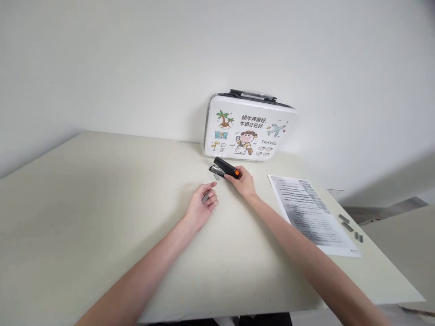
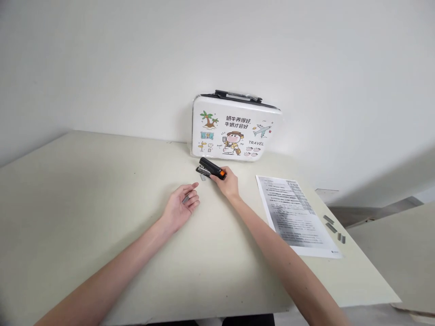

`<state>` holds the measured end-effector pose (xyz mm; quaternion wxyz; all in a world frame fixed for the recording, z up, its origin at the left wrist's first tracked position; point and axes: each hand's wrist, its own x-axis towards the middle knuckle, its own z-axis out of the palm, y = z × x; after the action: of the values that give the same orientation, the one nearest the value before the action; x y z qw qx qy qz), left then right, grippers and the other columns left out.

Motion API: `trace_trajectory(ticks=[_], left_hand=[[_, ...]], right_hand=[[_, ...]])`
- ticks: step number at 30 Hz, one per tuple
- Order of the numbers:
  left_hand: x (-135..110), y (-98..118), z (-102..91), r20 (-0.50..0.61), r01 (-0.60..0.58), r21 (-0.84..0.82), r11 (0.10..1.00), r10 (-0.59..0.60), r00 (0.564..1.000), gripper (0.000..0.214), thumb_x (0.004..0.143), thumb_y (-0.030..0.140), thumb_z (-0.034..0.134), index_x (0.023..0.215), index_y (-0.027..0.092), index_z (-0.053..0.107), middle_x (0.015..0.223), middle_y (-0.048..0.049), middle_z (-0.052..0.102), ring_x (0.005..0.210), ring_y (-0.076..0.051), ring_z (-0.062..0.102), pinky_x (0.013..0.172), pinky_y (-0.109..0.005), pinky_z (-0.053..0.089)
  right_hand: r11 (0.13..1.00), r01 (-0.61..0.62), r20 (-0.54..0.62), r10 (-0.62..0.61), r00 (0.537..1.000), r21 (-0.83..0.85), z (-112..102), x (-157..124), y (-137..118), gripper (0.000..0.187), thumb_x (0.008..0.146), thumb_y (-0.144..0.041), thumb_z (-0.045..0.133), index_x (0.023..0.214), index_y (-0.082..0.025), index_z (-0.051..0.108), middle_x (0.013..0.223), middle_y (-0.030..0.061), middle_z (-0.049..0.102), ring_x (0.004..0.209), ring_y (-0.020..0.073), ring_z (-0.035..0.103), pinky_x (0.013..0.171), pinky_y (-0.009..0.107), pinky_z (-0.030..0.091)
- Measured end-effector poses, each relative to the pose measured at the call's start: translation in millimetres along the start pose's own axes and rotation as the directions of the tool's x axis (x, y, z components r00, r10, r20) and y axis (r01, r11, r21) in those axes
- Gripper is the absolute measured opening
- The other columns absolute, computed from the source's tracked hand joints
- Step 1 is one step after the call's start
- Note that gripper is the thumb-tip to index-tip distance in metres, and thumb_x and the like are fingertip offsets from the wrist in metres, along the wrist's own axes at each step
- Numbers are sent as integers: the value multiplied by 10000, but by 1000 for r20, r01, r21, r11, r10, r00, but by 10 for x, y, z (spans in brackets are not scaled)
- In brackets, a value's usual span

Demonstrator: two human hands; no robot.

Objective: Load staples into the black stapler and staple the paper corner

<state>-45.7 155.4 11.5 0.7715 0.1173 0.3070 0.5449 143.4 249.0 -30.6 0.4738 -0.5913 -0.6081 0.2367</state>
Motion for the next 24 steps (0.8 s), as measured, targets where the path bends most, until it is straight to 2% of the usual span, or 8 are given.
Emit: trace_trajectory(ticks=[2, 5, 7, 9, 13, 19, 22, 24], left_hand=[[-2, 2, 14, -31, -4, -9, 1000, 4, 1000, 163, 883, 205, 687, 1005, 100, 709, 670, 19, 530, 501, -80, 450, 496, -206, 416], [-19, 2, 51, -81, 14, -12, 1000, -15, 997, 201, 975, 230, 599, 1065, 95, 718, 874, -106, 708, 755, -167, 698, 701, -254, 566], [-39, -3, 81, -75, 49, -25, 998, -51, 996, 246, 1016, 246, 558, 1132, 93, 711, 1025, -163, 751, 964, -226, 751, 858, -301, 594], [-61, -15, 110, -43, 101, -35, 994, -103, 994, 311, 1051, 290, 521, 1180, 70, 699, 1074, -190, 756, 1042, -257, 751, 934, -335, 590], [-107, -80, 148, 28, 244, 65, 968, -246, 969, 448, 1095, 385, 462, 1175, 19, 707, 911, -162, 741, 924, -262, 754, 864, -343, 601], [-242, -350, 176, 205, 350, 264, 899, -407, 890, 343, 1060, 389, 595, 1122, 97, 763, 1030, -146, 745, 858, -207, 731, 789, -288, 578], [-290, -454, 192, 275, 373, 360, 855, -479, 833, 395, 1043, 456, 620, 1128, 102, 773, 1149, -188, 748, 1054, -277, 732, 964, -368, 569], [-280, -463, 206, 260, 375, 409, 832, -500, 826, 455, 1046, 495, 595, 1131, 85, 773, 1188, -223, 744, 1152, -333, 712, 1062, -446, 536]], right_hand=[[1000, 9, 39, -9, 999, 3, -4, -24, -52, 455, 777, -578, 765, 1045, -217, 694, 1005, 76, 774, 905, 263, 679, 879, 408, 528], [995, 98, -34, -97, 995, 14, -93, -211, -195, 451, 902, -543, 677, 1197, -202, 677, 1242, 133, 738, 1135, 284, 677, 1019, 469, 518], [964, 267, -76, -267, 961, -10, -187, -429, -319, 412, 972, -476, 633, 1286, -209, 641, 1339, 150, 687, 1254, 278, 636, 1089, 497, 497], [894, 444, 66, -441, 895, -57, -284, -665, -425, 339, 998, -380, 640, 1308, -244, 636, 1395, 137, 647, 1328, 264, 597, 1145, 502, 474], [769, 618, 296, -559, 774, -163, -435, -1000, -484, 320, 951, -287, 736, 1267, -281, 686, 1495, 132, 566, 1434, 303, 504, 1152, 553, 490], [658, 718, 327, -642, 693, -228, -797, -1271, -449, 97, 960, -280, 746, 1057, -279, 744, 1360, 98, 672, 1368, 281, 555, 1090, 530, 543], [632, 712, 324, -634, 702, -306, -1224, -1372, -369, 114, 982, -258, 720, 1090, -293, 724, 1331, 76, 699, 1345, 267, 579, 1082, 503, 536], [639, 641, 264, -590, 763, -425, -1623, -1385, -185, 109, 986, -246, 712, 1088, -282, 709, 1325, 81, 703, 1320, 278, 602, 1054, 504, 533]])
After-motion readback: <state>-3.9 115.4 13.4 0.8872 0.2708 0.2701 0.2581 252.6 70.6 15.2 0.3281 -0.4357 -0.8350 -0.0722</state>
